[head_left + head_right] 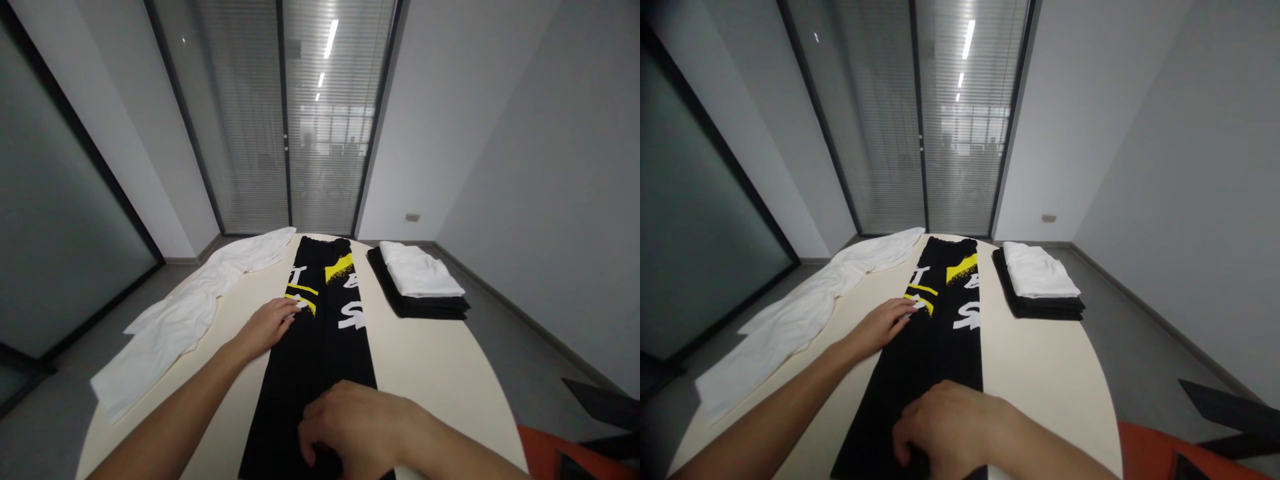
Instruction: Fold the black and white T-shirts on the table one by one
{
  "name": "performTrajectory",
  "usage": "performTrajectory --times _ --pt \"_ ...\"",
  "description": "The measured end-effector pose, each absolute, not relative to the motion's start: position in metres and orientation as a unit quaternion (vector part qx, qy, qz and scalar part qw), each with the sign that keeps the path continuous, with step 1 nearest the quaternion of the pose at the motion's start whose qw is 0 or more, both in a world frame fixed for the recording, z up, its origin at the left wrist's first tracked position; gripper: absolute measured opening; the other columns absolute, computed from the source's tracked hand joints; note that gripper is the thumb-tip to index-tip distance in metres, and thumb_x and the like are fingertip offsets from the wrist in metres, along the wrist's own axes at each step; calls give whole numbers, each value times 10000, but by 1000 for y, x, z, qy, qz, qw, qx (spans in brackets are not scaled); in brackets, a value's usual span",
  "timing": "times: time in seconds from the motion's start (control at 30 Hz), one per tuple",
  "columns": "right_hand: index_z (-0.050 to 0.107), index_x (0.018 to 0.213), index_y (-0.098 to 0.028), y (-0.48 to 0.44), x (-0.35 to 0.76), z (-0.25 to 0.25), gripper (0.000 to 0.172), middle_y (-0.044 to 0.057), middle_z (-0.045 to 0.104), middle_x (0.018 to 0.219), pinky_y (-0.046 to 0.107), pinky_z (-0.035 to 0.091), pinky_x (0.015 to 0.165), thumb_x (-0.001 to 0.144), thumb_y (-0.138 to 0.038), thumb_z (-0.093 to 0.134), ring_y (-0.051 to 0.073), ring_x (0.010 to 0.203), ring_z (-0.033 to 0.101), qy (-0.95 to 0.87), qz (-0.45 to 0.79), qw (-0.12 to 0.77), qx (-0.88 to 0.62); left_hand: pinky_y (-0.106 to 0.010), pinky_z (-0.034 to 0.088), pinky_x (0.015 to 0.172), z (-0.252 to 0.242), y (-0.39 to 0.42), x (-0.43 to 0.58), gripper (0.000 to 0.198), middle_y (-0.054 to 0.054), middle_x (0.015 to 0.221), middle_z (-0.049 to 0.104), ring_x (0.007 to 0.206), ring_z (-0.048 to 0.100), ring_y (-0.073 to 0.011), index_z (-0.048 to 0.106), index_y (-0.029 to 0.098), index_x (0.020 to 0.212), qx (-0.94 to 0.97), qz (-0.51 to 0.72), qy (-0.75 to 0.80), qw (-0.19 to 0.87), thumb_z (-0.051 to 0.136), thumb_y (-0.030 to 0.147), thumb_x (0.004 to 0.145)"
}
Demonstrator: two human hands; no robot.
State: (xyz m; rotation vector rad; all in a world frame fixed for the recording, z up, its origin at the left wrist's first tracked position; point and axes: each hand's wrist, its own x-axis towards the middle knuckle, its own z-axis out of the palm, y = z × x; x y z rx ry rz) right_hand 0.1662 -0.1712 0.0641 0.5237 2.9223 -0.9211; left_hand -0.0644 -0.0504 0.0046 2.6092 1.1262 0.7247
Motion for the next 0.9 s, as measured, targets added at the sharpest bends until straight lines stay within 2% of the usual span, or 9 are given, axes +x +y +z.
performTrajectory --times 0.2,0.33,0.47,0.57,0.63,0.7,0.77,0.83,0.9 --pt "698 905 -237 -175 161 64 155 -30 694 804 232 350 568 762 -296 681 143 711 612 939 -286 38 188 -453 385 1169 9 -57 -69 298 -72 1431 587 1345 514 -240 677 255 1223 885 229 372 164 536 253 960" --pt "697 866 -216 -167 165 64 182 -61 654 746 191 390 578 684 -226 711 96 634 567 899 -388 8 202 -423 384 1159 20 -61 -68 270 -58 1338 658 1308 547 -240 706 255 1152 866 254 358 240 541 376 977" --pt "681 875 -176 -151 175 64 228 -70 598 678 173 402 562 651 -187 719 70 577 529 794 -530 -78 286 -372 449 1065 40 -67 -69 510 -71 1175 731 1139 649 -234 736 216 1055 820 280 328 378 363 563 1022" --pt "642 866 -153 -136 184 60 203 -76 562 611 181 372 558 680 -202 710 64 554 480 692 -609 -170 349 -387 474 1006 51 -71 -71 715 -111 1147 737 1094 668 -269 730 185 1107 786 262 271 490 273 718 971" --pt "622 839 -151 -125 190 57 210 -84 536 592 182 327 548 695 -250 740 52 540 432 643 -632 -227 367 -402 485 978 54 -73 -72 803 -133 1160 729 1088 669 -299 711 174 1164 766 238 238 548 289 807 907" --pt "621 821 -150 -113 196 52 268 -83 529 597 189 286 532 708 -338 776 47 533 406 609 -641 -264 387 -410 478 981 55 -74 -72 836 -134 1167 720 1093 658 -317 699 171 1191 766 239 231 550 384 859 834" --pt "640 831 -151 -103 201 47 361 -72 558 624 199 292 535 694 -440 807 52 539 431 576 -651 -280 407 -403 478 979 54 -75 -70 783 -114 1164 712 1085 648 -309 691 180 1206 775 254 256 519 537 824 788" --pt "662 863 -156 -95 205 42 446 -53 612 678 212 342 568 656 -511 834 69 570 494 546 -666 -285 421 -387 485 963 51 -77 -66 633 -85 1140 715 1057 649 -283 695 197 1186 773 271 309 483 677 686 784" --pt "676 890 -162 -90 207 38 501 -33 662 752 227 395 624 615 -538 860 89 623 555 521 -680 -286 430 -380 483 966 46 -77 -60 446 -65 1096 727 1033 654 -260 711 207 1128 762 296 363 447 721 522 814"
